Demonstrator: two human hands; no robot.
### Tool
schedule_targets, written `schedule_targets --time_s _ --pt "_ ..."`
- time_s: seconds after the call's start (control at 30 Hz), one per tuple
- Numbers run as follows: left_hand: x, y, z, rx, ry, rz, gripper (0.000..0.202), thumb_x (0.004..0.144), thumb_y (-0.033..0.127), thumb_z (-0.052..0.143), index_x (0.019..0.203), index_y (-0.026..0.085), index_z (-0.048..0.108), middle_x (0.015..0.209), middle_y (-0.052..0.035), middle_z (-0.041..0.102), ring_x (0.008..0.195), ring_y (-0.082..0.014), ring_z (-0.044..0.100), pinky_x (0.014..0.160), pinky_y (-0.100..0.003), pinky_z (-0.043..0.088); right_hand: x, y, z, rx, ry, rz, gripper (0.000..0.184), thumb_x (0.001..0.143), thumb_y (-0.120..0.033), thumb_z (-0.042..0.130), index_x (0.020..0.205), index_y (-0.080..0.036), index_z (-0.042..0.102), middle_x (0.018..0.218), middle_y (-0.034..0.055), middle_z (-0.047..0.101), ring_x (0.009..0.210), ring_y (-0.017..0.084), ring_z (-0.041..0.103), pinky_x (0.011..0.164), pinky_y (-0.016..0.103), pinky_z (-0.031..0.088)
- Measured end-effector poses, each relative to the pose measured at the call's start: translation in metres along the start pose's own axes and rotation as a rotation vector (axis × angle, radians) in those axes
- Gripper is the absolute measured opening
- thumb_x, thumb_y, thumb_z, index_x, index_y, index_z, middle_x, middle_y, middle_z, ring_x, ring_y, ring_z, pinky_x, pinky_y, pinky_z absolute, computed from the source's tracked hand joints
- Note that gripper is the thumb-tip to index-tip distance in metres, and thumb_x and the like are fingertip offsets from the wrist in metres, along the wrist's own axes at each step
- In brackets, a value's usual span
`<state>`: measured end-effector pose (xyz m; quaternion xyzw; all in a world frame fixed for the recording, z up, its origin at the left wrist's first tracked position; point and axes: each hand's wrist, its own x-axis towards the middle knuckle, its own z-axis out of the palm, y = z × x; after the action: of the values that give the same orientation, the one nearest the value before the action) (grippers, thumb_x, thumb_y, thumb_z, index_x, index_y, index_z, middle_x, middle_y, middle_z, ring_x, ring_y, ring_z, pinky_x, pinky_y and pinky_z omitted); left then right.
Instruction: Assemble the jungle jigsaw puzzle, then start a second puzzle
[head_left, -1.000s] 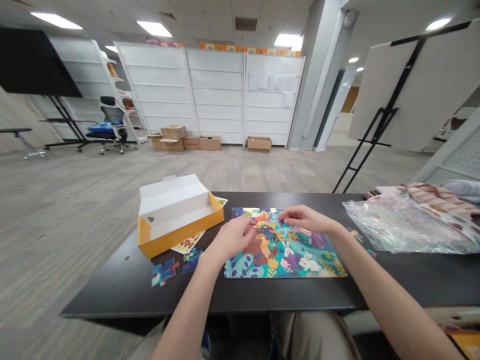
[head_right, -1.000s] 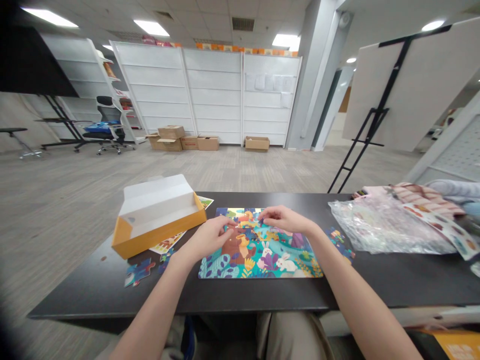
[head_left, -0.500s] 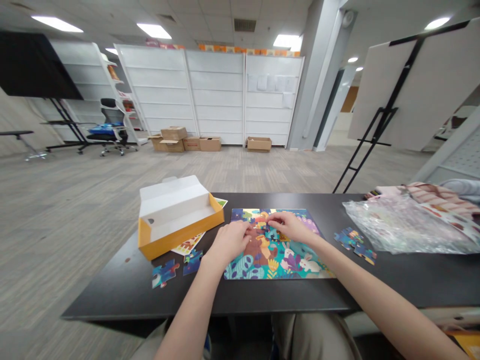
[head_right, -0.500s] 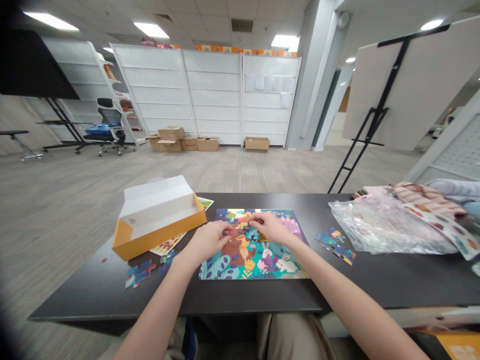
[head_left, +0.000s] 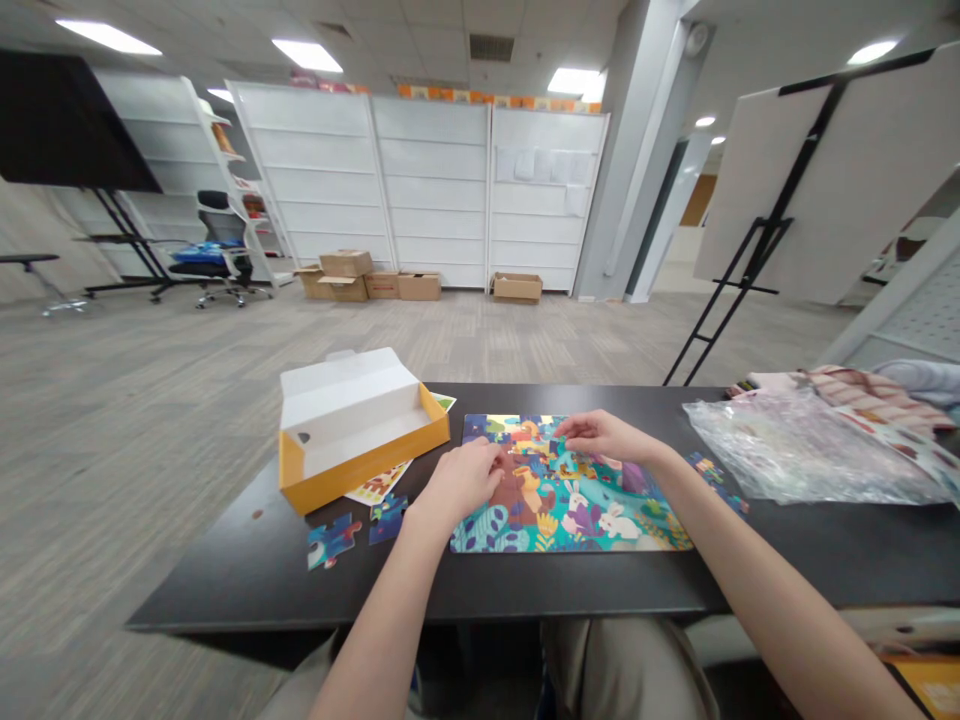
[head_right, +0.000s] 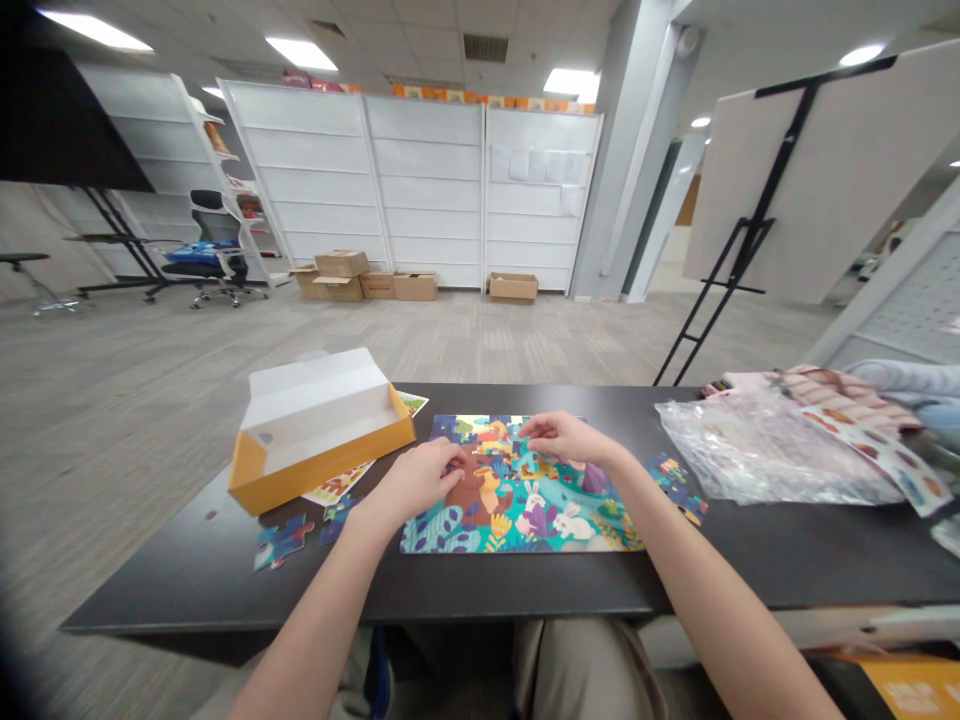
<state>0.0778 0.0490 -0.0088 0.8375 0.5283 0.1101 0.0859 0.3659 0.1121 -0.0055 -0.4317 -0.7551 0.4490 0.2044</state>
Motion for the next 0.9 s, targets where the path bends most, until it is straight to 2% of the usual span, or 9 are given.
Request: schedule_targets --time_s 0.23,0.4,0.67,0.9 --pt "0.0 0.0 0.0 -0.009 -0.004 0.001 0.025 0.092 0.021 0.048 0.104 0.023 0.07 0.106 -0.0058 0.069 0.095 -0.0222 0.069 0.08 -0.031 0.051 0.0 -0.002 0.003 -0.007 -0.024 0.001 0.045 0.077 -0.049 0.074 0.105 -0.015 0.07 0.088 0.0052 0.073 0.077 0.017 0.066 0.07 0.028 0.052" --pt "0.0 0.002 -0.001 -0.006 -0.018 -0.003 0.024 0.092 0.022 0.049 0.105 0.023 0.07 0.109 -0.0065 0.068 0.097 -0.022 0.069 0.081 -0.03 0.051 0.0 -0.006 0.009 -0.031 -0.051 -0.024 0.042 0.078 -0.048 0.073 0.104 -0.016 0.07 0.084 0.0037 0.073 0.076 0.017 0.066 0.074 0.03 0.053" --pt "-0.001 0.002 -0.002 -0.006 -0.02 0.0 0.026 0.092 0.022 0.048 0.107 0.023 0.069 0.109 -0.0073 0.068 0.096 -0.0233 0.069 0.081 -0.032 0.052 0.005 -0.002 0.019 -0.093 0.028 -0.034 0.035 0.078 -0.044 0.073 0.101 -0.017 0.072 0.093 0.0062 0.075 0.085 0.02 0.068 0.083 0.036 0.056" --pt "0.0 0.002 -0.001 0.004 -0.01 0.008 0.024 0.093 0.023 0.048 0.105 0.023 0.069 0.108 -0.0062 0.068 0.096 -0.0233 0.069 0.08 -0.032 0.052 0.003 -0.007 0.02 -0.295 0.07 -0.066 0.032 0.074 -0.032 0.073 0.103 -0.018 0.073 0.096 0.0064 0.074 0.079 0.018 0.064 0.073 0.031 0.052"
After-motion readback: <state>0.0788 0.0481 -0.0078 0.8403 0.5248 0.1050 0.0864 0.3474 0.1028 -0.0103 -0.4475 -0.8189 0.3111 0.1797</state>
